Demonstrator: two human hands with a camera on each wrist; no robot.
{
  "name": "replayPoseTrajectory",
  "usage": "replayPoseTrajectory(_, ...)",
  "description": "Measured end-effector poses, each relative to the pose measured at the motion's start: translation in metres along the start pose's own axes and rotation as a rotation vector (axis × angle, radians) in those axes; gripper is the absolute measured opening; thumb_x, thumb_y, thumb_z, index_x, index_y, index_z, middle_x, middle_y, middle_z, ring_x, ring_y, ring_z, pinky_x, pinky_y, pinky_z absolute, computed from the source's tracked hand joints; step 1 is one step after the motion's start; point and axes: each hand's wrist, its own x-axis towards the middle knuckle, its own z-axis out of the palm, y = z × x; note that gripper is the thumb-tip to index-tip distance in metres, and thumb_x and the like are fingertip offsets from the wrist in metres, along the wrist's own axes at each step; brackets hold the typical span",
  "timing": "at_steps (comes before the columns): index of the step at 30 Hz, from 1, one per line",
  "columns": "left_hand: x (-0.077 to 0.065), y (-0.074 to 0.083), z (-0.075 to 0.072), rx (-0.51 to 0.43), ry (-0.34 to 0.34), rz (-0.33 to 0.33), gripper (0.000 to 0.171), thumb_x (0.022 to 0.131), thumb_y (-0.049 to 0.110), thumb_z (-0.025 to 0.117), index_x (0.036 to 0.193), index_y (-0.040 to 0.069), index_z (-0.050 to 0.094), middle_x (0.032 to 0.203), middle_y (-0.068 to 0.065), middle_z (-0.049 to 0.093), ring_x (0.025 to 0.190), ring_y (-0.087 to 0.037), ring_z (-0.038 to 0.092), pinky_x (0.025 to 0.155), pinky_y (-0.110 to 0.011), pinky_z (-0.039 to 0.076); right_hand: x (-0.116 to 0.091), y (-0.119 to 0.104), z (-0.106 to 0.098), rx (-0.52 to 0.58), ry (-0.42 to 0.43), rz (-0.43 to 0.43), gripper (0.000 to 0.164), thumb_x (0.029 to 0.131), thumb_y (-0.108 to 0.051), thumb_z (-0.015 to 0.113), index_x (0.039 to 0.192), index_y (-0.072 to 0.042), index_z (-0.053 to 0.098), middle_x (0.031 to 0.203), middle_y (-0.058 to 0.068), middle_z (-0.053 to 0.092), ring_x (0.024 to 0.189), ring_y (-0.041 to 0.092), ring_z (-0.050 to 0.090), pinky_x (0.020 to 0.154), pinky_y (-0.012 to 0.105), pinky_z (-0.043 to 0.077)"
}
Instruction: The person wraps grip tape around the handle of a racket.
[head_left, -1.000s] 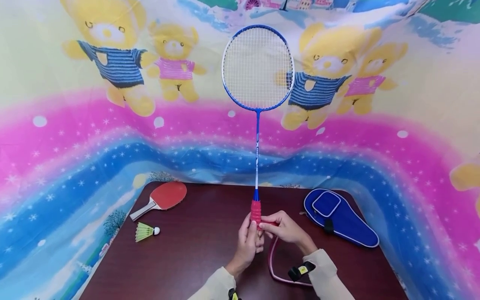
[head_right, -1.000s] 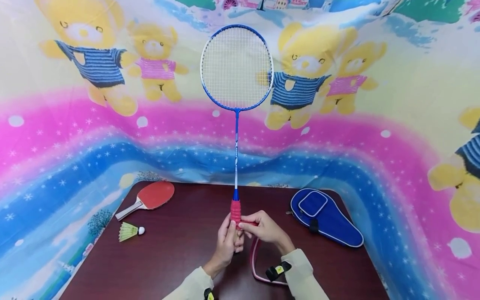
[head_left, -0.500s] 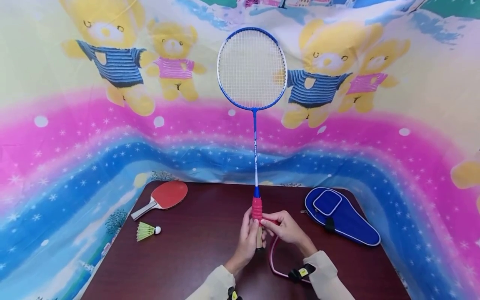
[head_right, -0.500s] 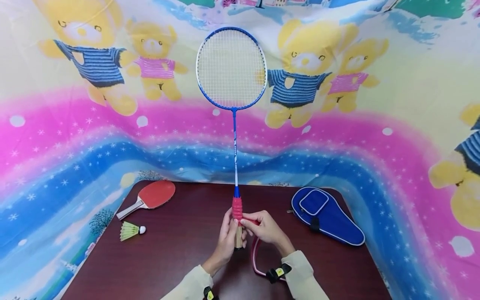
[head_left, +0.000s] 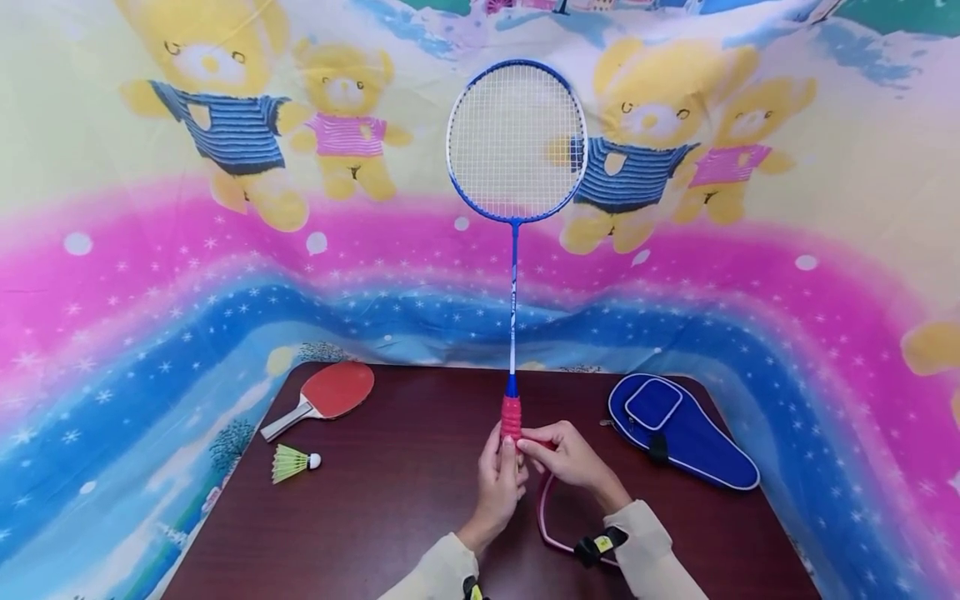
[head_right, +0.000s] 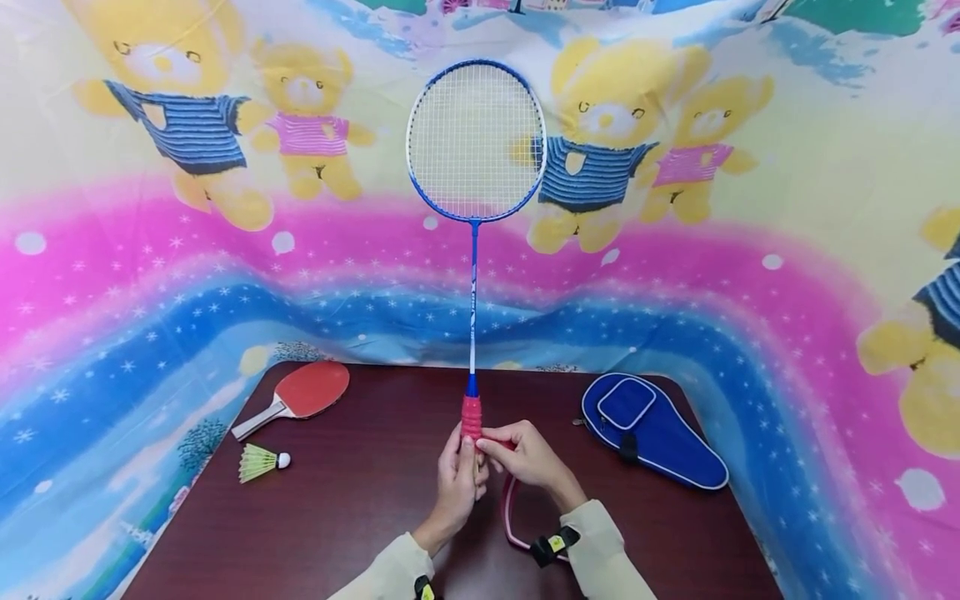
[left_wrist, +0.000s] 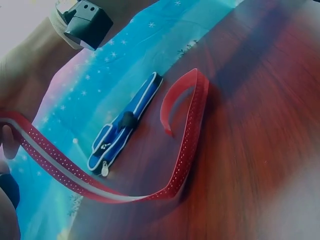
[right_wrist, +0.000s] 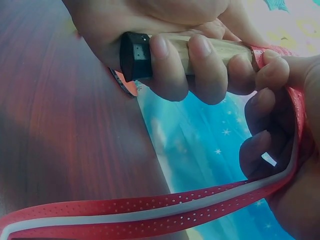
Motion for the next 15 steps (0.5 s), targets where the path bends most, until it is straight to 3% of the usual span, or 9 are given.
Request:
replayPoseTrajectory(2,0.0018,0.0005,-0.0001,0.022,-0.008,-0.002,0.042,0.114,0.021,0.032,0.153,0.005,0.032,0.077,-0.034,0.034,0.049,-0.005,0.038,0.038,-0.015,0.033,0.0004,0.0002,-0.0008,-0.001,0.012,-0.009,0.023,0.101,0.000,0.061,0.119,0.000,0.074,0.056,0.011,0.054,0.049,0.036,0.047,0.041,0.021,0.041)
replayPoseTrajectory(5,0.0038,0.0004,-0.0003,0.072,-0.018,0.003,0.039,0.114,0.021,0.033,0.150,0.005,0.032,0.081,-0.038,0.040,0.050,-0.023,0.040,0.038,-0.021,0.038,-0.0001,0.0003,-0.0007,-0.005,0.043,-0.016,0.024,0.100,0.001,0.061,0.121,0.001,0.073,0.055,0.011,0.054,0.048,0.034,0.048,0.041,0.021,0.042)
replayPoseTrajectory(8,0.0039,-0.0007,-0.0002,0.147,0.016,0.023,0.034,0.113,0.016,0.036,0.146,0.004,0.035,0.085,-0.037,0.050,0.056,-0.041,0.045,0.041,-0.030,0.048,-0.0009,0.0008,0.0009,-0.020,0.062,-0.027,0.025,0.101,0.001,0.060,0.123,0.002,0.072,0.055,0.013,0.055,0.046,0.026,0.051,0.040,0.022,0.043)
replayPoseTrajectory(12,0.0018,-0.0017,0.0007,0.190,0.083,0.024,0.033,0.113,0.017,0.038,0.144,0.005,0.041,0.082,-0.035,0.052,0.055,-0.031,0.051,0.043,-0.030,0.052,-0.0007,0.0021,0.0047,-0.032,0.079,-0.021,0.025,0.100,0.000,0.062,0.123,0.002,0.072,0.056,0.016,0.057,0.048,0.008,0.053,0.039,0.021,0.042)
replayPoseTrajectory(15,0.0003,-0.0021,0.0015,0.132,0.115,0.009,0.036,0.114,0.021,0.036,0.146,0.005,0.043,0.073,-0.033,0.046,0.052,-0.013,0.045,0.040,-0.020,0.043,0.0013,0.0035,0.0057,-0.022,0.062,-0.017,0.025,0.100,0.001,0.062,0.122,0.003,0.072,0.057,0.018,0.058,0.048,0.012,0.053,0.040,0.022,0.042)
